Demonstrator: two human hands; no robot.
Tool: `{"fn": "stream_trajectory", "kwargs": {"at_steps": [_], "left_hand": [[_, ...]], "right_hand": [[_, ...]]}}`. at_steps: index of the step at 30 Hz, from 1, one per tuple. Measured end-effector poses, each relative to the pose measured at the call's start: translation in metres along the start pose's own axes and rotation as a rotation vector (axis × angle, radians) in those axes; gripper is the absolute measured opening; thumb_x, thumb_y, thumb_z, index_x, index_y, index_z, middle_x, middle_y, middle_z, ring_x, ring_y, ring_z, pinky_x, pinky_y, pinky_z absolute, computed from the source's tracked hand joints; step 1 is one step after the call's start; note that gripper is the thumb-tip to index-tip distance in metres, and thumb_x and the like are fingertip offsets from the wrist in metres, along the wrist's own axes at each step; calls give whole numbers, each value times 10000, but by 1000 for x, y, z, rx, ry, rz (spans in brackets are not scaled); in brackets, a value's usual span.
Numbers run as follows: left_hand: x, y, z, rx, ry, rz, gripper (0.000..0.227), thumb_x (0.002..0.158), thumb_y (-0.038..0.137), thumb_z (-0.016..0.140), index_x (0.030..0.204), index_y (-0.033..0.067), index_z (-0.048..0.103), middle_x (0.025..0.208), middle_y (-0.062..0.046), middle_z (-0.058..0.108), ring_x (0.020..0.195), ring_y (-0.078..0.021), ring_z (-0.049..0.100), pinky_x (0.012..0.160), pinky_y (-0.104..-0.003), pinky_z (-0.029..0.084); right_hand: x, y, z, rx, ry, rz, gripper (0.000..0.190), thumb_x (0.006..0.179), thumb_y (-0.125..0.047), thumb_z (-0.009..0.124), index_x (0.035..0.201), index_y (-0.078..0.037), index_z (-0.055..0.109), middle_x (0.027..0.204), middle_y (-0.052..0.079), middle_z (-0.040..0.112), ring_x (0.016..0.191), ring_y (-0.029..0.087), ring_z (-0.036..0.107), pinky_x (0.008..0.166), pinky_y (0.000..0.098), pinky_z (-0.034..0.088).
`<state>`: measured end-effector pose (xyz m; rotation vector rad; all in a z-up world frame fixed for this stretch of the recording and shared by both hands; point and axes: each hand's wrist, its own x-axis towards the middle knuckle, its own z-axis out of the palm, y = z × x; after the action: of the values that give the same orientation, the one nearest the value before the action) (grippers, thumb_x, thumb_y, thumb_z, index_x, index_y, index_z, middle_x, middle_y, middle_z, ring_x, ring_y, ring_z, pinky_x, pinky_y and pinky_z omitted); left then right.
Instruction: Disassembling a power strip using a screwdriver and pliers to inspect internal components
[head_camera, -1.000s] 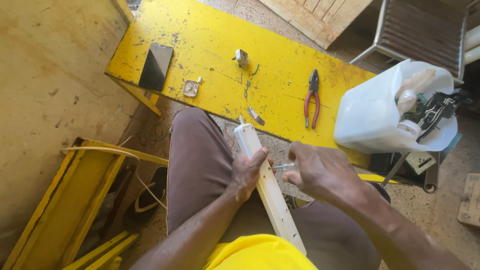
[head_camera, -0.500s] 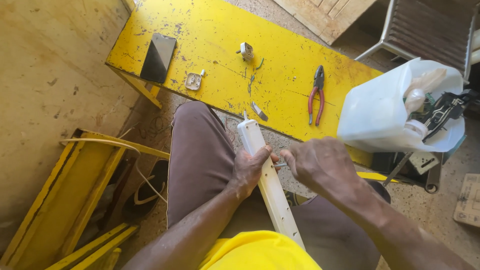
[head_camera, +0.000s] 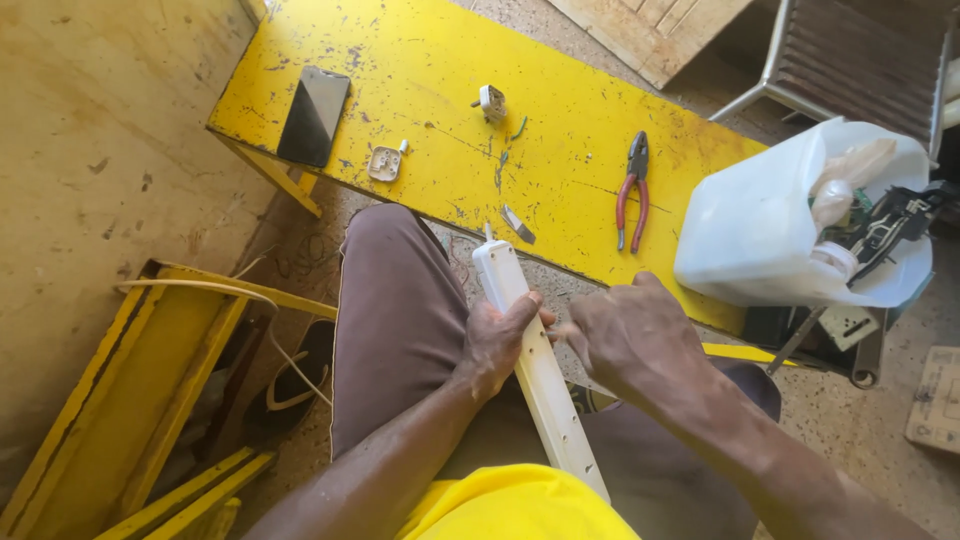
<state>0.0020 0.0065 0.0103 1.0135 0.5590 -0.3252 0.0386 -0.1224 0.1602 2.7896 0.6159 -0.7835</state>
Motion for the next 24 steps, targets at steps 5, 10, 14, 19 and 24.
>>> {"fn": "stream_trajectory", "kwargs": {"at_steps": [5,10,14,19,24], "left_hand": [[-6,8,15,17,-35,33,297,892,245,762,777,-25,810,629,-202,720,577,-253,757,559,-350,648],[5,2,11,52,-111,125,254,912,211,770,778,-2,806,627,-190,721,571,-236,757,563,-334,651],[6,0,2,-151,13,-65,343,903,223,776,1120,-10,650,772,-158,743,587,-270,704,568,-426,643],[-1,8,14,-123,-13,44,318,882,276,784,1020,16,663,736,-156,736,549,-260,698,537,-418,622],[-6,11,35,-36,188,34,413,871,298,767,1102,-32,674,785,-190,766,576,-306,711,534,-466,624]], "right_hand": [[4,18,8,79,-66,99,585,1129,-521,374,704,-222,643,492,-65,466,483,118,486,700,311,492],[-29,10,-4,14,-69,216,602,1116,-551,353,692,-213,615,479,-62,441,469,111,481,648,294,473],[-56,17,-3,297,-13,509,457,873,-763,591,956,-349,766,979,2,817,1019,301,758,844,484,531],[-65,13,59,962,119,612,339,867,-507,843,799,-196,726,738,-40,646,700,108,572,649,302,440],[-75,-24,119,900,124,565,739,580,-747,945,1200,-465,658,1133,-69,814,925,240,808,797,415,588]]}}
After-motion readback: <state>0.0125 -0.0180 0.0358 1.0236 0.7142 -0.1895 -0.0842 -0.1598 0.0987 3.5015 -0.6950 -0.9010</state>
